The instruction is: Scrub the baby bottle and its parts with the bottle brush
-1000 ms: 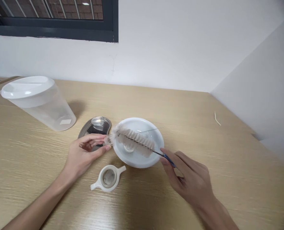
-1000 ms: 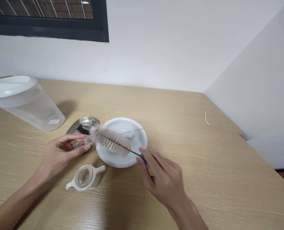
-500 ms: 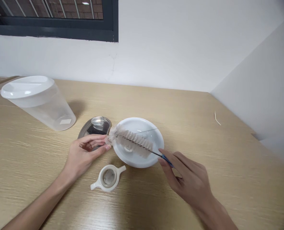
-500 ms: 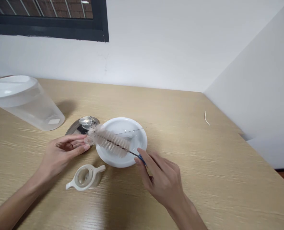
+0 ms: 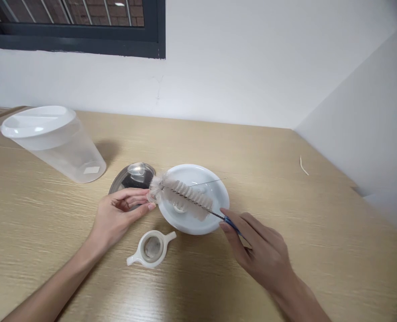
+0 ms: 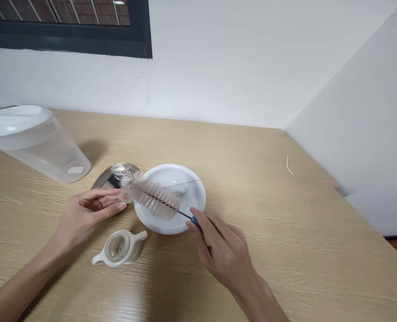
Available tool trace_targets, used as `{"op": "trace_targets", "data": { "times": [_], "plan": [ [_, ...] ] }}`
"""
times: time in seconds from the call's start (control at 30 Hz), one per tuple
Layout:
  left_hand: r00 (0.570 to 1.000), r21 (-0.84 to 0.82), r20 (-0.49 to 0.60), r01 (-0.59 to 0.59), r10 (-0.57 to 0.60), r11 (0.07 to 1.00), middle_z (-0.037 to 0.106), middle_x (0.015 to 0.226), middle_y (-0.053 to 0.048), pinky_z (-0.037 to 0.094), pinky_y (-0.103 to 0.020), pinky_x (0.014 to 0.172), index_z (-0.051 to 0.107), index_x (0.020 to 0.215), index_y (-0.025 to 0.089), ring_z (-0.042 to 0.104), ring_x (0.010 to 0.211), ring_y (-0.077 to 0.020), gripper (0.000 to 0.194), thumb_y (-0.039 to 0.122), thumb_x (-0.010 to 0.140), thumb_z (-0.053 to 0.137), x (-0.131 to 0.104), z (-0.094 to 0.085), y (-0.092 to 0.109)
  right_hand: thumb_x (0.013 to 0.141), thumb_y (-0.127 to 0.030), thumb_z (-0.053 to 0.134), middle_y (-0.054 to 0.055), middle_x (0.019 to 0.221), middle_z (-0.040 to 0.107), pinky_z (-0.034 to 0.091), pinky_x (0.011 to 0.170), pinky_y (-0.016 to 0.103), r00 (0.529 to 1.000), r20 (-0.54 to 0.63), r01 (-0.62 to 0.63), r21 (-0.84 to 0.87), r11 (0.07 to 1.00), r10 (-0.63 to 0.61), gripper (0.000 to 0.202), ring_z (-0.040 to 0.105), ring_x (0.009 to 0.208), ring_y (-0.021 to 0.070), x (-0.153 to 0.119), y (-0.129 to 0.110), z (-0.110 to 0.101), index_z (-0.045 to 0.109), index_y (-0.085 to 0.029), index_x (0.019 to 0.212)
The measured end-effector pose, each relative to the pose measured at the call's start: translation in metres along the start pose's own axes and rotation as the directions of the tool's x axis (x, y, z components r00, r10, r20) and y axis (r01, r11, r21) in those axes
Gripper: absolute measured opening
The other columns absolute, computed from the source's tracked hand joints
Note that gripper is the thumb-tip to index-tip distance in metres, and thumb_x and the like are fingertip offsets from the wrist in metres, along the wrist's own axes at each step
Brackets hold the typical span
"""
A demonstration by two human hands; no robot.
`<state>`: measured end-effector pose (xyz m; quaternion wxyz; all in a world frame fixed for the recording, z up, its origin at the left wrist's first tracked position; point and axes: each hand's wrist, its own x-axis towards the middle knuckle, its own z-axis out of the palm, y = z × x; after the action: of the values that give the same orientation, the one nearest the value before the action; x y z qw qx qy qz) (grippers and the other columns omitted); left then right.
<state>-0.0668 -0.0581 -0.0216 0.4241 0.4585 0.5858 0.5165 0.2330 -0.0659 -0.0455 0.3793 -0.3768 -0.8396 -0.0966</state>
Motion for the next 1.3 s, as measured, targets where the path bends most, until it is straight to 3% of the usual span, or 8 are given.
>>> {"op": "trace_targets", "data": {
  "times": [0.43,1.3],
  "plan": [
    [1.0,0.009,-0.019,-0.01,0.01,1.0,0.082,0.093,-0.009,0.063,-0.033,0.087,0.079,0.092,0.015,0.076,0.084,-0.0216,0.036,0.026,0.06,0.091,0.0013,-0.0016,-0.004,0.091,-0.012,0.066,0.002,0.077,0.064,0.038,0.053,0.023,1.0,-0.003,0.006,-0.006,1.0,-0.006,0.026,0.057,0.06,0.0076,0.0012,0.0005,-0.0014,0.065,-0.01,0.117],
    [0.956,0.17,-0.067,-0.271,0.285,0.948,0.08,0.093,-0.004,0.064,-0.03,0.078,0.081,0.085,0.022,0.074,0.081,-0.019,0.022,0.021,0.065,0.088,-0.0022,-0.0001,-0.0071,0.088,-0.01,0.069,0.002,0.077,0.066,0.039,0.053,0.023,0.999,0.009,0.035,0.007,0.999,-0.035,0.034,0.055,0.058,0.0076,0.0016,0.0001,-0.002,0.063,-0.01,0.122]
  ]
}}
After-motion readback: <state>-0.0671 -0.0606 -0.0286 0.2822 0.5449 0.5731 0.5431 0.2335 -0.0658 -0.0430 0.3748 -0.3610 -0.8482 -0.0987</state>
